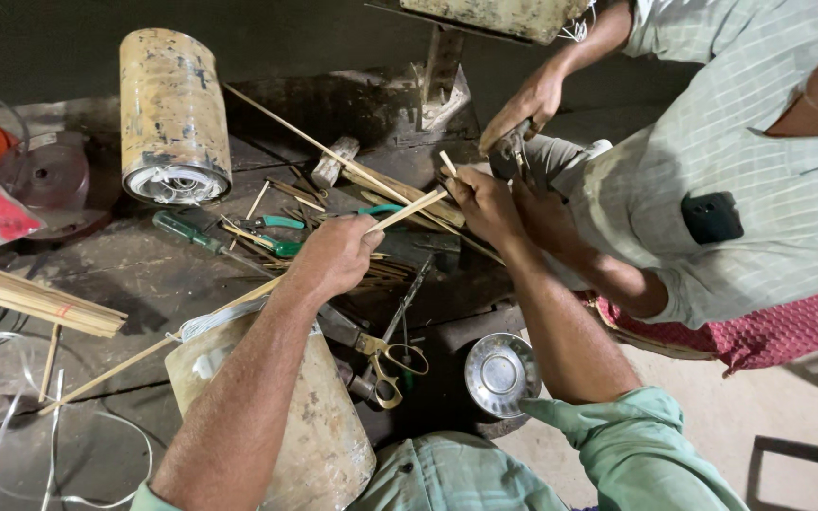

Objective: The person handles a bundle of thin wooden sticks, separates them, and uses pliers to cut and arrange the sticks on a workbench. Another person is present and also works with similar sticks nearby.

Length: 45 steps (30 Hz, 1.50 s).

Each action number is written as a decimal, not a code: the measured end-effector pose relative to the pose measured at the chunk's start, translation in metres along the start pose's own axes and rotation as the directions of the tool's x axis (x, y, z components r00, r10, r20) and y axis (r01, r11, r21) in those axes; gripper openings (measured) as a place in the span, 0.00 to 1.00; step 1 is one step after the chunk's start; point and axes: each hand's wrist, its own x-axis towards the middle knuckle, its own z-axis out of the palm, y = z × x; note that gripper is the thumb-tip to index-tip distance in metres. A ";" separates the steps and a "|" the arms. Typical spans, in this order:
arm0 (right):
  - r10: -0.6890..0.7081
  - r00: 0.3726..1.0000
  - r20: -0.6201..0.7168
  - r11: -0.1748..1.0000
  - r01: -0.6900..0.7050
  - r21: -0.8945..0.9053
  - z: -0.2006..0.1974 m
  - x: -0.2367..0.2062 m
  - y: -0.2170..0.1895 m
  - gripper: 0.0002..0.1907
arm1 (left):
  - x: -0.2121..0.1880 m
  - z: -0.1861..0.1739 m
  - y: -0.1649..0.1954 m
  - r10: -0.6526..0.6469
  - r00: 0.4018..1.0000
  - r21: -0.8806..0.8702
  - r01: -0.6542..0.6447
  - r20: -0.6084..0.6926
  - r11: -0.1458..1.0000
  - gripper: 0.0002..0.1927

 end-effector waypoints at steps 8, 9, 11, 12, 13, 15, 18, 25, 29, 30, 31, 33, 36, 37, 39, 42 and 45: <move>0.375 0.920 0.110 0.604 -0.332 0.725 0.009 -0.019 -0.028 0.18 | 0.001 -0.004 0.001 -0.012 1.000 -0.037 0.012 0.005 0.999 0.14; 0.367 0.925 0.098 0.552 -0.302 0.778 0.010 -0.021 -0.034 0.18 | 0.001 -0.004 0.002 -0.035 0.999 -0.052 0.037 0.031 0.998 0.14; 0.325 0.944 0.065 0.548 -0.243 0.800 0.015 -0.023 -0.043 0.17 | 0.001 0.000 0.001 -0.042 0.998 -0.066 0.045 0.047 0.997 0.13; 0.284 0.958 0.045 0.597 -0.214 0.773 0.018 -0.023 -0.046 0.16 | 0.001 0.002 0.000 -0.027 0.999 -0.065 0.029 0.033 0.997 0.13; 0.237 0.971 0.029 0.642 -0.179 0.745 0.022 -0.022 -0.048 0.15 | 0.002 0.003 -0.002 -0.014 1.000 -0.062 0.015 0.014 0.998 0.13; 0.264 0.963 0.055 0.688 -0.228 0.689 0.025 -0.022 -0.049 0.14 | 0.004 0.007 -0.008 0.046 0.999 -0.016 -0.047 -0.024 0.999 0.13; 0.307 0.946 0.108 0.704 -0.302 0.643 0.024 -0.023 -0.050 0.15 | 0.007 0.009 -0.018 0.033 0.999 -0.001 -0.033 -0.010 0.999 0.13; 0.328 0.944 -0.043 0.575 -0.163 0.801 0.028 -0.024 -0.062 0.12 | 0.009 0.004 -0.024 0.072 0.996 0.018 -0.071 -0.060 0.997 0.15; 0.276 0.961 0.006 0.719 -0.210 0.662 0.034 -0.031 -0.071 0.14 | 0.007 0.001 -0.020 0.048 0.999 0.031 -0.047 -0.020 0.998 0.16; 0.281 0.960 -0.013 0.710 -0.199 0.675 0.034 -0.030 -0.073 0.14 | 0.006 0.001 -0.019 0.044 0.999 0.023 -0.043 -0.021 0.999 0.16; 0.288 0.957 -0.035 0.701 -0.186 0.688 0.033 -0.030 -0.074 0.14 | 0.006 0.000 -0.017 0.042 0.999 0.016 -0.042 -0.019 0.999 0.16; 0.306 0.952 -0.021 0.703 -0.212 0.679 0.031 -0.028 -0.078 0.14 | 0.007 -0.001 -0.015 0.036 0.999 0.009 -0.036 -0.008 0.999 0.16; 0.257 0.965 -0.042 0.770 -0.179 0.612 0.030 -0.028 -0.084 0.13 | 0.008 -0.002 -0.015 0.030 1.000 0.016 -0.029 -0.007 0.999 0.15; 0.229 0.972 -0.058 0.803 -0.155 0.576 0.030 -0.028 -0.085 0.13 | 0.008 -0.002 -0.016 0.042 0.999 0.026 -0.041 -0.027 0.999 0.15; 0.323 0.944 -0.066 0.770 -0.222 0.598 0.032 -0.029 -0.085 0.16 | 0.007 0.000 -0.016 0.030 0.999 0.009 -0.030 -0.037 1.000 0.15; 0.301 0.944 -0.138 0.863 -0.208 0.461 0.029 -0.032 -0.077 0.19 | 0.008 0.003 -0.015 0.042 0.999 0.006 -0.042 -0.032 0.999 0.16; 0.192 0.974 -0.123 0.853 -0.104 0.511 0.031 -0.036 -0.066 0.18 | 0.008 0.004 -0.009 0.087 0.993 0.022 -0.085 -0.075 0.996 0.15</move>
